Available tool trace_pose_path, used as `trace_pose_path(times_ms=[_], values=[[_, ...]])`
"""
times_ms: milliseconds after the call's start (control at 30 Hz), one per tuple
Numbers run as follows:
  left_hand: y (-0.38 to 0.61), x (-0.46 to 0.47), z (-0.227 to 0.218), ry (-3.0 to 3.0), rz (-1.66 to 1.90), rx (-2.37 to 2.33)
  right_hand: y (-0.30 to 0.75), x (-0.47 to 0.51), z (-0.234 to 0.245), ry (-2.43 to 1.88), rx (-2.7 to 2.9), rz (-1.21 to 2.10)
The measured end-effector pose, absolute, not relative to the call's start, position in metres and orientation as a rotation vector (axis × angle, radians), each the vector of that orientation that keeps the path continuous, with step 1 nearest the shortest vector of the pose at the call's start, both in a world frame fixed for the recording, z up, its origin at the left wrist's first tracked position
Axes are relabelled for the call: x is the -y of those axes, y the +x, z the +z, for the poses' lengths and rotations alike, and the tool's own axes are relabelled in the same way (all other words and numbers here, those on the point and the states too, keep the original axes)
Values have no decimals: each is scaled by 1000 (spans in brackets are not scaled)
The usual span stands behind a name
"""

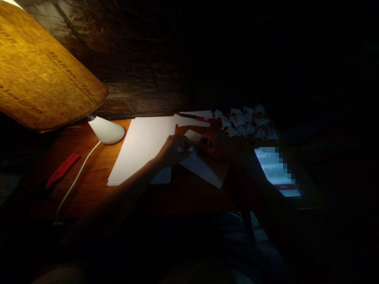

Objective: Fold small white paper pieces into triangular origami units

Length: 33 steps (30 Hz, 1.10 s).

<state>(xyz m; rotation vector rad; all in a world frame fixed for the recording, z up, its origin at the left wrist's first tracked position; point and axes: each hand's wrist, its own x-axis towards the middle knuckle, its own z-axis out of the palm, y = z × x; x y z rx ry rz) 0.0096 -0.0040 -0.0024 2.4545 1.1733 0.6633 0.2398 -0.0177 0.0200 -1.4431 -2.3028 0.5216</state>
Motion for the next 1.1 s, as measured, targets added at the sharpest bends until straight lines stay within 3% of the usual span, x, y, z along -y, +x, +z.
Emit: trace_pose_path(times_ms=[233, 467, 1100], values=[[13, 9, -7, 2412, 688, -1232, 234, 22, 24, -1551, 2193, 518], [18, 15, -8, 2320, 783, -1292, 226, 25, 18, -1345, 2187, 693], [17, 11, -10, 2337, 876, -1368, 225, 24, 9, -1274, 2248, 636]])
